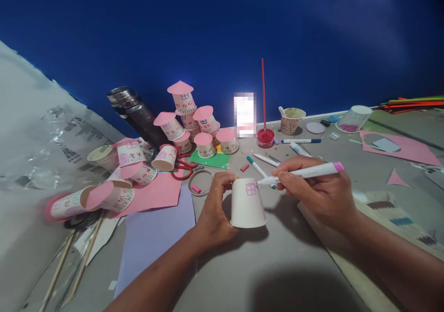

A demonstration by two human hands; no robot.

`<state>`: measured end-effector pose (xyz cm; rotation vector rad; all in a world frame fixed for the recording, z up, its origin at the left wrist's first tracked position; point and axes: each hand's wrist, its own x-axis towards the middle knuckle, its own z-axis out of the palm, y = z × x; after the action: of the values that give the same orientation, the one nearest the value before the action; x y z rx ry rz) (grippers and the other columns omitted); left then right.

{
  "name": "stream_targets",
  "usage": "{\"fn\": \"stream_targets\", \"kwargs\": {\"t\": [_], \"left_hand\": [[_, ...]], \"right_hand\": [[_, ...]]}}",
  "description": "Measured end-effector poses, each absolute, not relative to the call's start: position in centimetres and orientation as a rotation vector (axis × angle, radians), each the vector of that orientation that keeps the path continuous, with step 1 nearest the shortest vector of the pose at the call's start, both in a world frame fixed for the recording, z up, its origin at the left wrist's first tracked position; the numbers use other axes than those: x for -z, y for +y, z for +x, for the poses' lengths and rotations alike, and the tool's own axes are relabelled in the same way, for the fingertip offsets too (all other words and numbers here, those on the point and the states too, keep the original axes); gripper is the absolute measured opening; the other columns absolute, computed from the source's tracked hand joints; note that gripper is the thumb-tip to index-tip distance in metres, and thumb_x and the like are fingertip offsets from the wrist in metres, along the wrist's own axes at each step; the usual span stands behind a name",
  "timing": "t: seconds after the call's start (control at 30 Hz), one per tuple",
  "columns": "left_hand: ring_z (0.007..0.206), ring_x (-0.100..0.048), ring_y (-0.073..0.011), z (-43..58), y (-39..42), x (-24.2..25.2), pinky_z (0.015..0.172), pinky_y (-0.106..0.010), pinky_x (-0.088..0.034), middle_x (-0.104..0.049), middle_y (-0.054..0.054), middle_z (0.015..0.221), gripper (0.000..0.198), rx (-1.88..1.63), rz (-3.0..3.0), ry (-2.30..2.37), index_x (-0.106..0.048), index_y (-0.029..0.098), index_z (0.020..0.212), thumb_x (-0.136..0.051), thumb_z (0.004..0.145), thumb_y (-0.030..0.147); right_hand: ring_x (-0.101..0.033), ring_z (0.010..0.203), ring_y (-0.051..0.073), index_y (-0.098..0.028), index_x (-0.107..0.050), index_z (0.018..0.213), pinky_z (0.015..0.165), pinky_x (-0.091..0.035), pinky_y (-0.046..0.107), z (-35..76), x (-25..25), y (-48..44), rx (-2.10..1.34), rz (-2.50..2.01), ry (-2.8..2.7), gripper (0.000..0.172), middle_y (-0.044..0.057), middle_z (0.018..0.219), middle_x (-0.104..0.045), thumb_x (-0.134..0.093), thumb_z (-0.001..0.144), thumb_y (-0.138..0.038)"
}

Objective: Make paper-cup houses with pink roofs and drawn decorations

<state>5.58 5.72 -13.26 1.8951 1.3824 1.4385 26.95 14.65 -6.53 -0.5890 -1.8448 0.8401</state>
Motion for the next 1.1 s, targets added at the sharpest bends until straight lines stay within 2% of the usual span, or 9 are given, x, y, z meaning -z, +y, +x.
{"fn": "stream_targets", "kwargs": {"t": [1.1], "left_hand": [[0.107,-0.058,-0.0249,5.94,5.57,13.22,0.089,-0.04,-0.055,-0.054,-0.007,0.119,0.069,-1.394,1.98,1.393,-0.047,0.028,0.131,-0.086,0.074,0.028]], "right_hand": [[-0.064,0.053,0.012,-0.023,-0.075,0.084,0.047,-0.049,0.024,26.5,7.05,14.34,-0.859,-0.539,-1.848,0.015,0.0,0.075,-0.079,-0.067,0.09,-0.012]]}}
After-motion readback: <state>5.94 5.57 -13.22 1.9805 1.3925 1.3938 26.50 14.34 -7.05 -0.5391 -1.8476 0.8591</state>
